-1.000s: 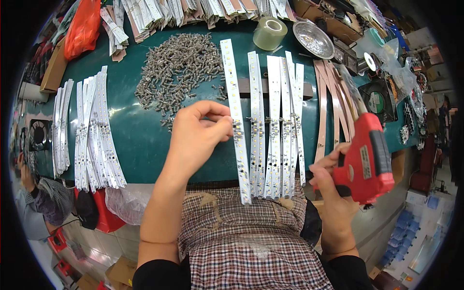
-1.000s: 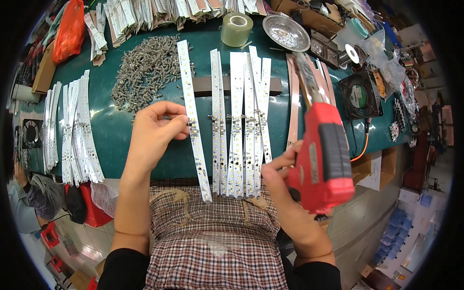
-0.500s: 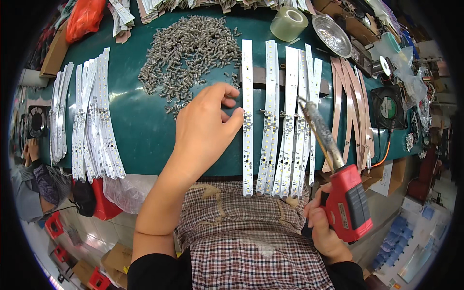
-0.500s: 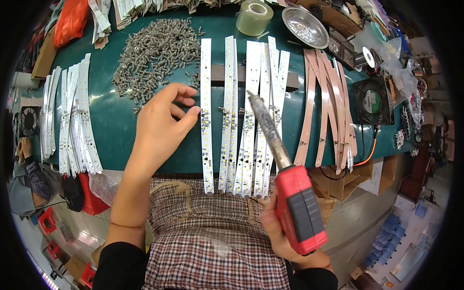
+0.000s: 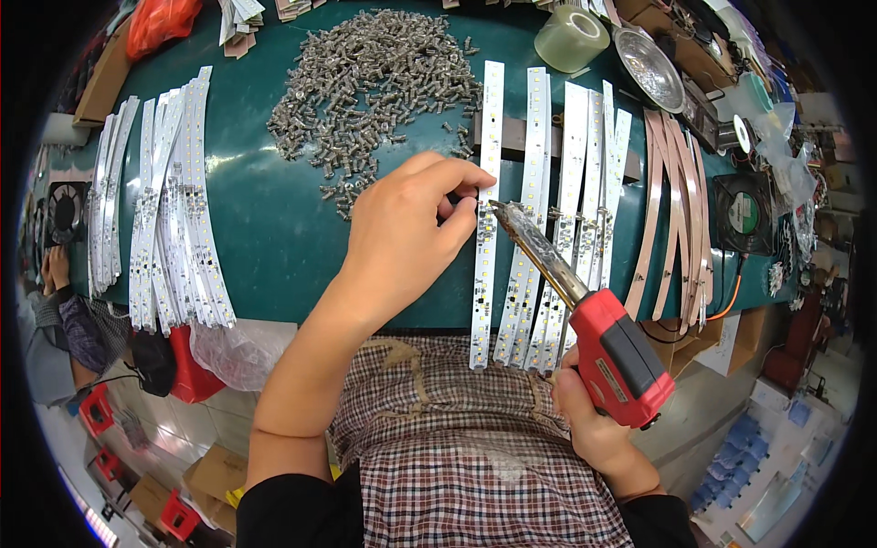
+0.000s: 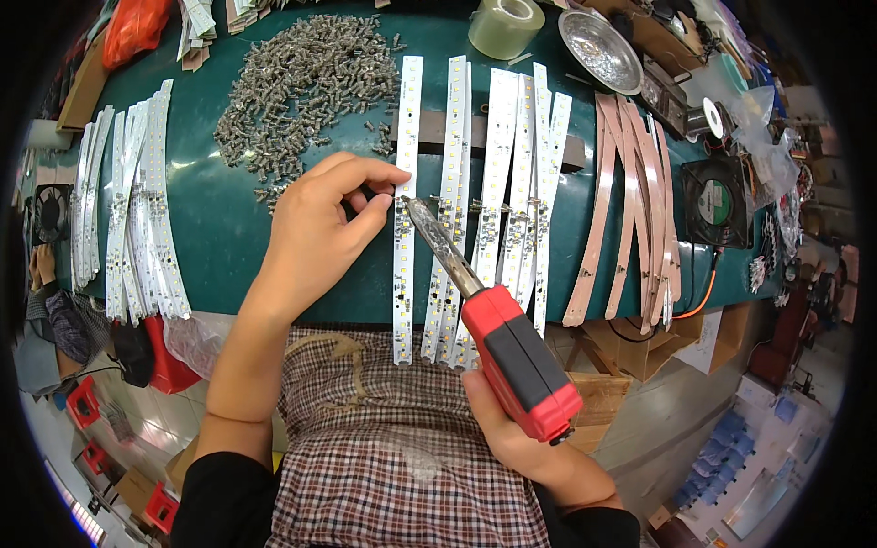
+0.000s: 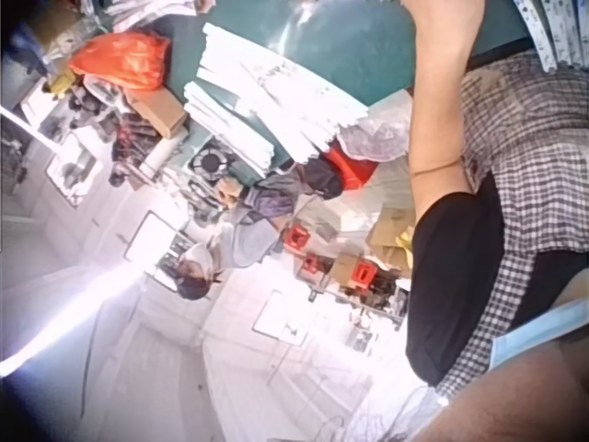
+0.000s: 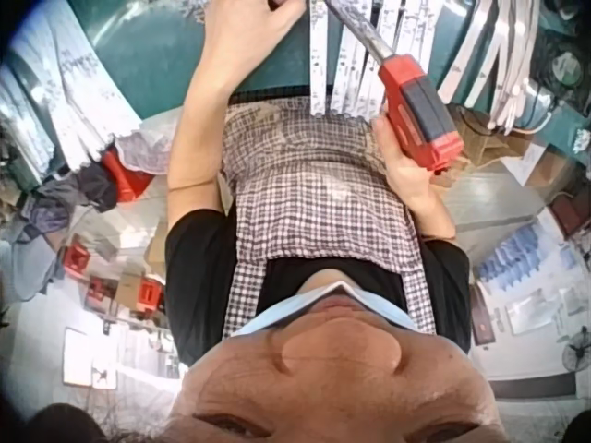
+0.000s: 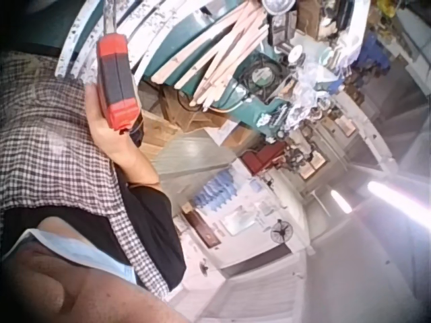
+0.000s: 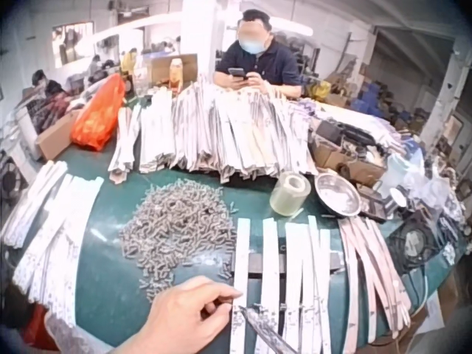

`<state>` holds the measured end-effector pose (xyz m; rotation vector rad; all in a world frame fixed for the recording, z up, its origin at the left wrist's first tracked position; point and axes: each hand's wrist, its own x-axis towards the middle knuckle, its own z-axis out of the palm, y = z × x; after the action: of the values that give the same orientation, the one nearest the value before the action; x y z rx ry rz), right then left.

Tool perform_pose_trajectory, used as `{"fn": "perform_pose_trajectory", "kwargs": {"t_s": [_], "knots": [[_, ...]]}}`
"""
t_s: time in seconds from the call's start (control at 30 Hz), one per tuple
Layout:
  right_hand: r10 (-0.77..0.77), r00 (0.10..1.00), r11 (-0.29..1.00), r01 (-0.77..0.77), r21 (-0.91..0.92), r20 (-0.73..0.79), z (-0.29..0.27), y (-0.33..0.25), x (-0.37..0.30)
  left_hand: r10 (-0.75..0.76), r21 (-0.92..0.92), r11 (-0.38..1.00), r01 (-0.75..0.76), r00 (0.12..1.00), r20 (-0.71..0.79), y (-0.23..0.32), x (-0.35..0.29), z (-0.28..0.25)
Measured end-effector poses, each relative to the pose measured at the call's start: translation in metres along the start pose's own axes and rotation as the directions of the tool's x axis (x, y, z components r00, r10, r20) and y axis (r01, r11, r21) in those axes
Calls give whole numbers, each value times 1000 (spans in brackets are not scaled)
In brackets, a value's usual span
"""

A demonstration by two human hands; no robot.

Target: The person places LED strips onto a jig, takes small components from a pile by hand, and solders them onto the strips using a soldering gun.

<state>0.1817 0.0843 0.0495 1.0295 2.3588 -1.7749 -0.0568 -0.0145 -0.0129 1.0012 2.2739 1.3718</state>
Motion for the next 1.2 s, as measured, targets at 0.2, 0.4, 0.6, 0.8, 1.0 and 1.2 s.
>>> {"fn": "perform_pose_trajectory", "kwargs": {"t_s": [0.2, 0.4, 0.6, 0.8, 1.0, 1.2], "knots": [[-66, 997, 997, 67, 27, -41, 9, 3, 7, 15, 14, 1000, -15, 1000, -8, -2, 0, 1], [-43, 999, 997, 43, 58, -11, 11, 2, 8, 20, 26, 999, -20, 1000, -17, -3, 0, 1], [39, 999, 999, -39, -4, -17, 7, 3, 5, 19, 35, 999, -19, 1000, -18, -3, -1, 1], [-27, 997, 996, 20, -92, -73, 9, 6, 4, 16, 34, 999, -15, 1000, -20, -4, -1, 2], [-83, 996, 995, 82, -57, -15, 7, 5, 3, 21, 30, 999, -21, 1000, -22, -3, 0, 1], [-88, 996, 996, 87, -20, -26, 11, 8, 4, 19, 32, 999, -18, 1000, -25, -5, -1, 2]]}}
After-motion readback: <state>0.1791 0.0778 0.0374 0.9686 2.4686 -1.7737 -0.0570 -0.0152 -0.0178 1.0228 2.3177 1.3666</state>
